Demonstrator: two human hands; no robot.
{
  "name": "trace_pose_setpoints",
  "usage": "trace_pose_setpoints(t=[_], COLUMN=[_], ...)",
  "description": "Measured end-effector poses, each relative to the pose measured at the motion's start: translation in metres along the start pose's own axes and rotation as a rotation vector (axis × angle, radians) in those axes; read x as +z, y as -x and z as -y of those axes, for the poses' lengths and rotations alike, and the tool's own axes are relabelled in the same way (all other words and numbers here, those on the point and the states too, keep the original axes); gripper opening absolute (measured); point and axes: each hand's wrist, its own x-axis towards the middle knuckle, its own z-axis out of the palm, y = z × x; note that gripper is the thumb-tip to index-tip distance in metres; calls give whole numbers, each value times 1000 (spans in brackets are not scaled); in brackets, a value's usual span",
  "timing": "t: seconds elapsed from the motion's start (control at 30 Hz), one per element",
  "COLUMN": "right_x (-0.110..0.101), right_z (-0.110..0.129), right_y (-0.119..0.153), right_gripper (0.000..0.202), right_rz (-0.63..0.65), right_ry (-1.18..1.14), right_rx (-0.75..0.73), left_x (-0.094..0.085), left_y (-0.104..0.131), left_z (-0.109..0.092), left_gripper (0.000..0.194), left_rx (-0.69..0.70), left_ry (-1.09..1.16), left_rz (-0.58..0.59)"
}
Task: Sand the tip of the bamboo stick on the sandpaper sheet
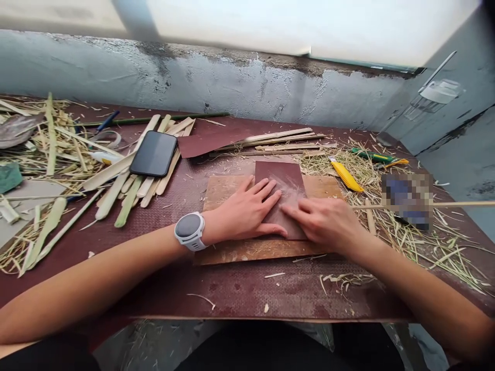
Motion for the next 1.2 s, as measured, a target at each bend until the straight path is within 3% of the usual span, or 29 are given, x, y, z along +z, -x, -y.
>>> trace_pose_setpoints(t=[0.1, 0.23, 0.43, 0.6, 0.8, 1.0, 1.2], right_x=[1, 3, -1, 1, -4, -3, -5], right_z=[1, -4, 4, -10, 12, -1, 8], right_y=[0, -1, -1, -3, 1, -1, 0], right_gripper=[38, 41, 39, 42, 36, 40, 33], right_rz=[1, 9, 44, 47, 51, 45, 74], right_ry=[-64, 45, -104, 35, -131, 38, -130], right_rx=[-40, 153, -57, 190, -54, 184, -12], left_x=[0, 0, -2, -3, -1, -3, -3], left_y=[0, 0, 0, 0, 0, 0, 0], left_z=[0, 0, 0, -1, 0, -1, -1], left_gripper=[105, 106, 106, 108, 105, 108, 105], left_rx=[3, -4, -8, -17, -4, -19, -10], left_ry=[5, -3, -15, -20, -29, -28, -32], left_rz=[-10, -5, 31, 32, 43, 39, 50])
